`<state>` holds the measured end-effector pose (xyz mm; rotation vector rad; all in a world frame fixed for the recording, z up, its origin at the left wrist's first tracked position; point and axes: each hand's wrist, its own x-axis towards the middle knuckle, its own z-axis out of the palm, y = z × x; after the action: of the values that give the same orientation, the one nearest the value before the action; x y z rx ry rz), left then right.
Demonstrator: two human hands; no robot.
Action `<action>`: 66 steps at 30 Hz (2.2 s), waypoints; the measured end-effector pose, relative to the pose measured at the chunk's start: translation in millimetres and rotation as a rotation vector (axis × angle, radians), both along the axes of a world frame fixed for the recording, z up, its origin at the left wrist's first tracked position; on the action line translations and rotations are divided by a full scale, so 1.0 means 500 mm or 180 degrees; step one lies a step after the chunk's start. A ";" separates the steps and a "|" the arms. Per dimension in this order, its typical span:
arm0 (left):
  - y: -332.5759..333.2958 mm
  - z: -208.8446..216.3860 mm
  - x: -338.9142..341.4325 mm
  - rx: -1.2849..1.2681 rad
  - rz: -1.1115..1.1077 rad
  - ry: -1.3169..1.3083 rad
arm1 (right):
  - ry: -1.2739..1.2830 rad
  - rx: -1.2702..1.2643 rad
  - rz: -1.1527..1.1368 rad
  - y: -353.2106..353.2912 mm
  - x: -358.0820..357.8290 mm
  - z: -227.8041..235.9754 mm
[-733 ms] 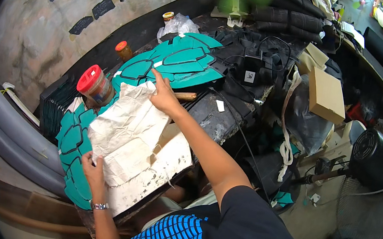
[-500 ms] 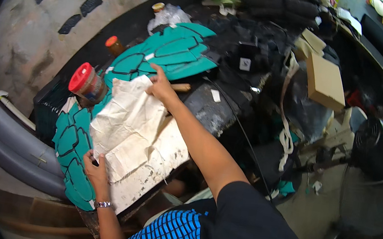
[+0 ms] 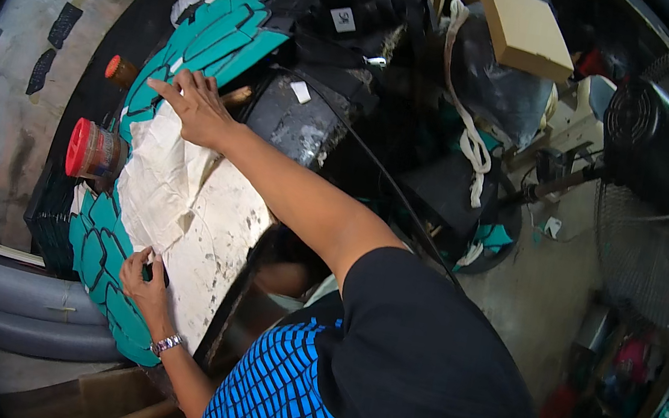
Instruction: The person folds a white fabric sheet on a table, then retrieves a small white piece from a pile of black material and places it on the fabric. They open a container and rub its contents onto the fabric, smoothing it with both hands. The person then retrieves another white piece from the pile and places it on the fabric.
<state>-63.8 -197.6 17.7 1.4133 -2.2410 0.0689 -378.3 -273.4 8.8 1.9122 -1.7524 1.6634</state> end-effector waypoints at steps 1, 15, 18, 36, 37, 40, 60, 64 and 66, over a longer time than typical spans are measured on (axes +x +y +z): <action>0.000 -0.002 0.002 -0.0019 0.0091 -0.0142 | -0.0029 0.0147 0.0090 -0.001 -0.003 0.002; -0.025 -0.027 0.015 -0.0213 -0.0445 0.0119 | 0.0762 -0.0471 -0.0691 -0.032 0.001 -0.026; -0.020 -0.027 0.018 -0.0055 -0.0245 0.0069 | 0.0692 0.0215 -0.0637 -0.043 0.003 -0.027; -0.005 -0.019 0.012 -0.0562 -0.0104 0.1661 | 0.1693 0.1997 0.0460 0.127 -0.254 0.240; -0.003 -0.020 0.012 -0.0535 0.0010 0.1755 | 0.1731 0.2207 0.0369 0.161 -0.268 0.251; -0.005 -0.019 0.018 -0.0824 0.0008 0.1412 | 0.1482 0.2580 0.0065 0.260 -0.328 0.260; -0.027 0.149 -0.565 0.0140 -0.3153 -0.0199 | -0.3438 -0.0154 0.2236 0.522 -0.788 0.031; -0.020 0.114 -0.779 0.0496 -0.4277 -0.0669 | -0.4147 -0.0985 0.1992 0.530 -0.801 -0.116; -0.026 0.088 -0.869 0.0631 -0.4508 -0.0741 | -0.4682 -0.1024 0.1941 0.524 -0.777 -0.164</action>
<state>-498.4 -210.4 61.8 -0.3761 -2.9512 -0.4769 -766.7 -11.3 -73.0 0.9739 -0.7187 3.8001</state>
